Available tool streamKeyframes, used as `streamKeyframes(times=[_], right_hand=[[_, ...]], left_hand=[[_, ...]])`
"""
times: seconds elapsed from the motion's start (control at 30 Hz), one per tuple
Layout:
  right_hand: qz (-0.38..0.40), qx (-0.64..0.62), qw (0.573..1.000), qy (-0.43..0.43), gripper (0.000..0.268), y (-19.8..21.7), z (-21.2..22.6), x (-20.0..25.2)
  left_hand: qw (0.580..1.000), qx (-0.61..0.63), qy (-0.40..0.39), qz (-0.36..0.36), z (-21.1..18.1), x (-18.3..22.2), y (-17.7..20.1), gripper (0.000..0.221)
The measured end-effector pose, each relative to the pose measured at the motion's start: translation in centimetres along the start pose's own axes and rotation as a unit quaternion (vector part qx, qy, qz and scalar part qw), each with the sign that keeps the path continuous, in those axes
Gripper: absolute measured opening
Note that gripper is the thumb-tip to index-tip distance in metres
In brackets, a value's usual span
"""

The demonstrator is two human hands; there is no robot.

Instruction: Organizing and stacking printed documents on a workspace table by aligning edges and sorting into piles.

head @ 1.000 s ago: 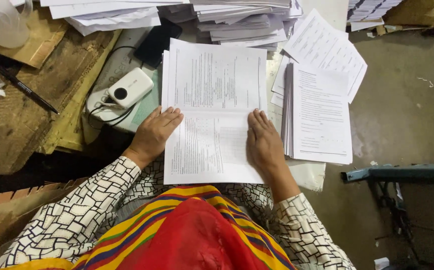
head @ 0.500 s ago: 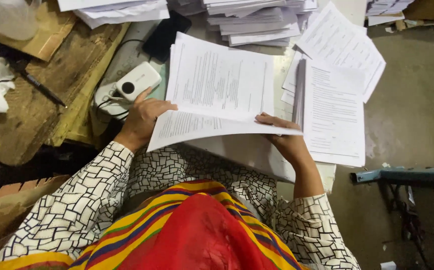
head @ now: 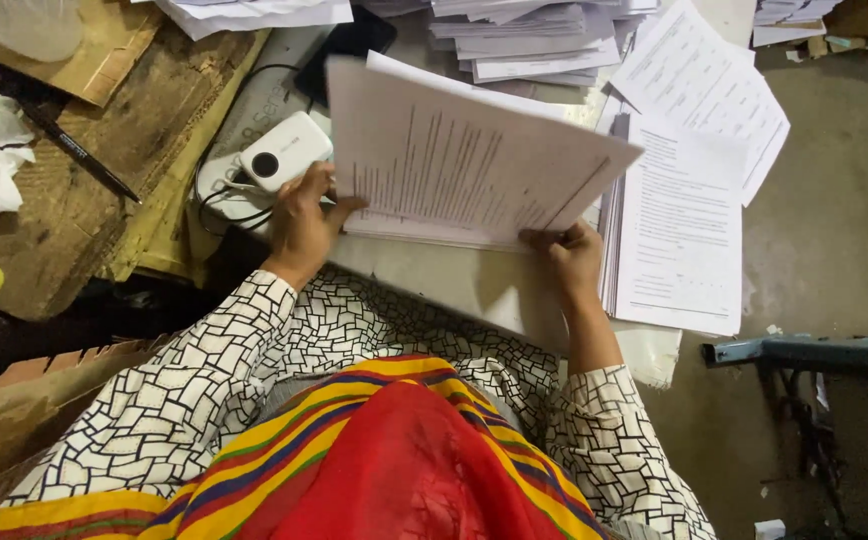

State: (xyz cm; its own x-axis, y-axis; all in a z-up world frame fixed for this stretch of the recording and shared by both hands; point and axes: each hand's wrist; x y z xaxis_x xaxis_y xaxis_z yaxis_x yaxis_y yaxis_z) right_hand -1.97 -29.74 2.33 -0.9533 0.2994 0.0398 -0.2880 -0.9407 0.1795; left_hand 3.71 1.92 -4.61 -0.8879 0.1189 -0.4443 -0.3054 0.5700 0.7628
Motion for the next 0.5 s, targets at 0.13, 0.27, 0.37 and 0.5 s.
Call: streamKeyframes(times=[0.13,0.27,0.37,0.5], right_hand=[[-0.032,0.005,0.999,-0.015,0.026,0.8,-1.2,-1.4],[-0.036,0.059,0.998,0.005,0.038,1.1,-2.0,-1.3],[-0.052,0.063,0.997,-0.004,0.036,0.7,-1.3,-0.9],[-0.042,0.005,0.999,-0.007,0.036,0.1,0.7,-0.5]], left_hand=[[1.0,0.003,0.022,-0.003,-0.9,-0.3,0.4,0.046],[0.996,-0.01,0.068,0.052,-1.8,-0.6,1.3,0.057],[0.992,-0.016,0.101,0.07,-1.9,-0.7,0.9,0.059],[0.989,-0.003,0.128,0.078,-2.6,-0.8,1.6,0.059]])
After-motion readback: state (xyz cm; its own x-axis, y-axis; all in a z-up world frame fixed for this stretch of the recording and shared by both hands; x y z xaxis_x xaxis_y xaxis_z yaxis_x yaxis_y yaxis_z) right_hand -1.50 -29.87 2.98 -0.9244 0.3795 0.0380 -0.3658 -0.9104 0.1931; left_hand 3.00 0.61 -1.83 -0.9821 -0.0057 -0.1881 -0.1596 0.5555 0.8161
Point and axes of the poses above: each hand's wrist, its own x-axis away from the middle knuckle, its own y-axis out of the back of the hand, z = x × y, and after that the axes turned 14 degrees about -x, right-handed
